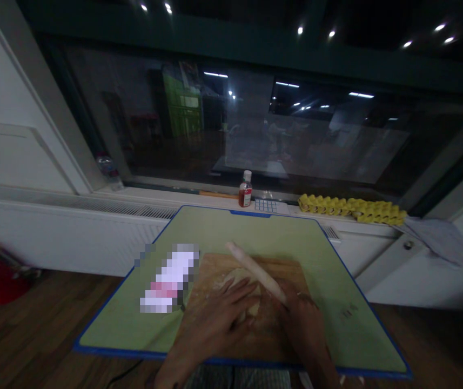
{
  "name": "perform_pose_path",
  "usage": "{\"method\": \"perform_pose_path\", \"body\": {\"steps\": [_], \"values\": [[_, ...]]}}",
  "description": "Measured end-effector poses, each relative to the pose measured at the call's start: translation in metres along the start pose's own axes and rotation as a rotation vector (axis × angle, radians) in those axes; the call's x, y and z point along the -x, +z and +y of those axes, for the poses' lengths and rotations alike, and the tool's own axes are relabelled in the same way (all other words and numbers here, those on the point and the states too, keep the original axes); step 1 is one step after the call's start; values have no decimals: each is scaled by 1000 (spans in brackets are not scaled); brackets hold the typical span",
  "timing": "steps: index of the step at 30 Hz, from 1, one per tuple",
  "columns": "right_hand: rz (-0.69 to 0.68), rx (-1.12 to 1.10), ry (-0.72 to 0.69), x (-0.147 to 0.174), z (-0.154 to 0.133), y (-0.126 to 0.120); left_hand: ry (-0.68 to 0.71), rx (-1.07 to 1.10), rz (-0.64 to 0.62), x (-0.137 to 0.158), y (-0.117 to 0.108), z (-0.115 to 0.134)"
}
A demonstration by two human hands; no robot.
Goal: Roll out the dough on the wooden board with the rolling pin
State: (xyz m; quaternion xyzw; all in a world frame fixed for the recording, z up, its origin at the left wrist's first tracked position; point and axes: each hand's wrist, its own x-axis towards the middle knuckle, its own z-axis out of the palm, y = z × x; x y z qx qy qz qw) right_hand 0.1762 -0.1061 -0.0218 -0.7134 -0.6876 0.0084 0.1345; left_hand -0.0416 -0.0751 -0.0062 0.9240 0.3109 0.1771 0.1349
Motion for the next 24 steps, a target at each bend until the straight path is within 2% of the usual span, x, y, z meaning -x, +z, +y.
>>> {"method": "perform_pose_path", "body": {"steps": [5,8,10,13,14,19,24], "values": [[69,31,-168,-1,-1,2,187,89,-55,2,-16,18],[44,5,-281,-2,-3,4,210,41,38,2,-19,22],[53,-17,-303,-2,-4,5,102,-17,142,2,-16,17],[105,-30,-281,-2,-4,6,-164,-127,293,3,-4,-1],[122,-31,-275,-2,-3,7,-220,-165,309,4,1,-9],[193,-60,-282,-5,0,9,-383,-249,332,8,11,-37],[266,-73,-291,-9,3,19,-418,-269,252,0,4,-37]]}}
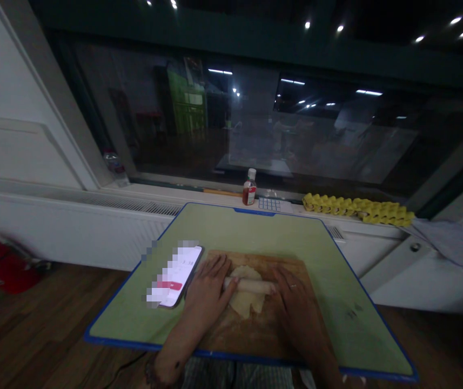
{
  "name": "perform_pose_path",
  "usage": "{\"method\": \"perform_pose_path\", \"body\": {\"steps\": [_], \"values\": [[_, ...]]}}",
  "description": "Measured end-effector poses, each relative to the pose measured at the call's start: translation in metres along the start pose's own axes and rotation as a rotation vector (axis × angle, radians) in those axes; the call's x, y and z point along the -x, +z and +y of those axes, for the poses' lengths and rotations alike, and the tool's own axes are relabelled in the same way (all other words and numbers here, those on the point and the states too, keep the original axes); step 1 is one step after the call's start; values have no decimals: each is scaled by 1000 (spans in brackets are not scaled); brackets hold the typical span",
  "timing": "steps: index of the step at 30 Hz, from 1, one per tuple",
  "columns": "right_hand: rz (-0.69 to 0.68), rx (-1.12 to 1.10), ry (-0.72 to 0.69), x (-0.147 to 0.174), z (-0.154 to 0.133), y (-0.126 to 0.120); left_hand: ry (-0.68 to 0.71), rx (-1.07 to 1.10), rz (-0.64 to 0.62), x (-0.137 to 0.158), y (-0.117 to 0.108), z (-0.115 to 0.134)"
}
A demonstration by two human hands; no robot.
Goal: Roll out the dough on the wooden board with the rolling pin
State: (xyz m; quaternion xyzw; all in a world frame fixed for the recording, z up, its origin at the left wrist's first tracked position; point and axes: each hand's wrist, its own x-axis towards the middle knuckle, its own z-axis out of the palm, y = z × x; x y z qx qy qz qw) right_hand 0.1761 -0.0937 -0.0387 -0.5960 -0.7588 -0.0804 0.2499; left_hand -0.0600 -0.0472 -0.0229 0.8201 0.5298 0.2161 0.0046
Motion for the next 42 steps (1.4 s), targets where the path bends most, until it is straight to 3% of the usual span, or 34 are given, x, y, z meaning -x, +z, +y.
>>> {"method": "perform_pose_path", "body": {"steps": [7,16,23,28,38,42], "values": [[71,38,-17,15,-1,5,20,-41,95,18,3,5],[34,8,12,42,-6,-4,156,-55,104,65,-12,9],[42,63,53,0,-9,3,93,-10,22,28,-4,3],[0,111,67,-15,-9,4,68,-32,37,14,1,3],[102,96,8,52,-10,6,200,-64,113,77,-18,15],[105,114,7,48,-9,6,192,-65,96,74,-16,13]]}}
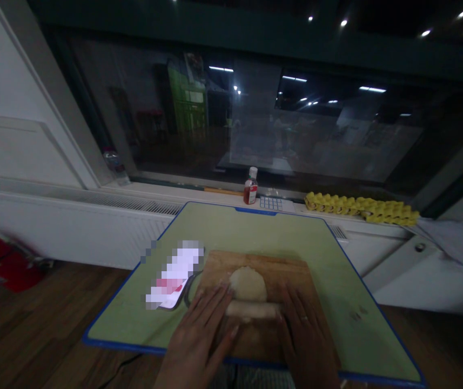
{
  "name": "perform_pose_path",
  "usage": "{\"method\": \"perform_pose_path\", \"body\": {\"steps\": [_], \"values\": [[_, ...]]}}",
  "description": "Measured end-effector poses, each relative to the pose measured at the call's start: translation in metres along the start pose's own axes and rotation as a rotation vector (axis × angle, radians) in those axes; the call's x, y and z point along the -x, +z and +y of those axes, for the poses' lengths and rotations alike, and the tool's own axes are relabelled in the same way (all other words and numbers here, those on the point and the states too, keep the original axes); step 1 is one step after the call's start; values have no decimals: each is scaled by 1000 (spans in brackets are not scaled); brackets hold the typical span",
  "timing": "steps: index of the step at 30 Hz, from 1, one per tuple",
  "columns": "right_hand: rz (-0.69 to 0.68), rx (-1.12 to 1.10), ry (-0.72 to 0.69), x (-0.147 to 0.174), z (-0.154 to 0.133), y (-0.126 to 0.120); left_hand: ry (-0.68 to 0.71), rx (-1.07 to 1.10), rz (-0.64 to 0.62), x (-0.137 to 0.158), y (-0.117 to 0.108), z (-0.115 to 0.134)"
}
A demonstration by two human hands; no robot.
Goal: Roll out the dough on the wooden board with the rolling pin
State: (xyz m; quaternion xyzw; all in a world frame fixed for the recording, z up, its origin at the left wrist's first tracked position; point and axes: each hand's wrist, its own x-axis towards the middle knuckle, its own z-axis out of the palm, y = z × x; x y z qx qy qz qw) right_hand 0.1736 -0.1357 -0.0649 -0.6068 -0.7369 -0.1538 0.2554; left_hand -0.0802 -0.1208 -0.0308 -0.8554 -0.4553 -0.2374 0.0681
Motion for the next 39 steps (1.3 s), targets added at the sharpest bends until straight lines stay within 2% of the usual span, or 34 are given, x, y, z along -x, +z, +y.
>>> {"method": "perform_pose_path", "body": {"steps": [4,9,12,15,19,22,25,30,33,36,39], "values": [[-56,1,55,-31,-1,5,-66,32,-32,-32,15,-11],[-110,14,32,-59,-1,10,-146,31,-57,-63,26,-19],[-79,29,33,-54,-2,9,-140,22,-43,-59,24,-16],[-12,38,-7,-35,-3,5,-112,31,-17,-41,17,-11],[87,64,-66,-7,-3,-1,-15,16,37,-14,3,-3],[141,77,-121,3,-1,0,23,30,52,-5,-2,-2],[98,76,-83,-4,-1,3,4,63,41,-13,3,-7],[-13,46,3,-39,-1,9,-90,31,-24,-48,22,-17],[-71,19,21,-54,-1,11,-139,6,-19,-63,30,-20],[-65,10,5,-54,0,11,-169,-8,5,-64,32,-19],[-23,27,-33,-40,0,8,-136,3,12,-50,27,-14]]}}
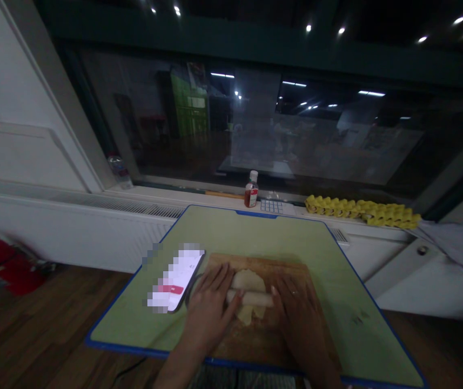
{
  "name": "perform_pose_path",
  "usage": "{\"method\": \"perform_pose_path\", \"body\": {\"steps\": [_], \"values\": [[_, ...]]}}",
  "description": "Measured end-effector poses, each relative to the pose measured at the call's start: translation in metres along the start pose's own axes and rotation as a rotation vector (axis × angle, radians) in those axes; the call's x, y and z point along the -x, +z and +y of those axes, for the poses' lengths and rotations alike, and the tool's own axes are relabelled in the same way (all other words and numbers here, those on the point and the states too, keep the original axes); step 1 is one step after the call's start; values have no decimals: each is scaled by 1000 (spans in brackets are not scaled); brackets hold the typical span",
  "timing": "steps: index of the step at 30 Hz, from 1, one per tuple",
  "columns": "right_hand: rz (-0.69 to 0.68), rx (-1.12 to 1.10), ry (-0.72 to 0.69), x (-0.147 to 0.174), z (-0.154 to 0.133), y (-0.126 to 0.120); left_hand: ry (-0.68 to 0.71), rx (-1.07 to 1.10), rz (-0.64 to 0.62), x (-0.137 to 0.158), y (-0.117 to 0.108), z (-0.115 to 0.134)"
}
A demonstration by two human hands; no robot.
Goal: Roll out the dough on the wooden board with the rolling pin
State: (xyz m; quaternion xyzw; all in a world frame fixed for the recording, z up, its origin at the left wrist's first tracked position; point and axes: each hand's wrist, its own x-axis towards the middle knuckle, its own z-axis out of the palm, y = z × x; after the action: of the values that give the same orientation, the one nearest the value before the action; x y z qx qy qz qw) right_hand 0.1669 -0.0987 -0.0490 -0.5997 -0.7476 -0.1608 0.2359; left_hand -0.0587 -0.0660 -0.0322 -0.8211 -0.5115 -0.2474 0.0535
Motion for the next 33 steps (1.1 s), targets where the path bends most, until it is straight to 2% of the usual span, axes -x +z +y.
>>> {"method": "perform_pose_path", "body": {"steps": [5,8,12,15,20,25,29,33], "values": [[146,40,-43,31,-3,-10,110,20,64,34,-14,5],[178,41,-60,39,-5,-11,134,14,70,42,-18,7],[86,43,-2,26,-5,-6,116,-4,12,25,-13,4],[7,24,26,4,-4,-1,42,-28,-33,2,-5,-1],[-73,-1,71,-20,-5,1,-39,-26,-21,-18,4,-4],[-5,21,35,6,-5,-1,6,-44,-36,8,-5,5],[60,9,22,38,-7,-6,113,-29,49,40,-14,10],[93,9,23,50,-7,-8,153,-13,72,48,-14,11]]}}
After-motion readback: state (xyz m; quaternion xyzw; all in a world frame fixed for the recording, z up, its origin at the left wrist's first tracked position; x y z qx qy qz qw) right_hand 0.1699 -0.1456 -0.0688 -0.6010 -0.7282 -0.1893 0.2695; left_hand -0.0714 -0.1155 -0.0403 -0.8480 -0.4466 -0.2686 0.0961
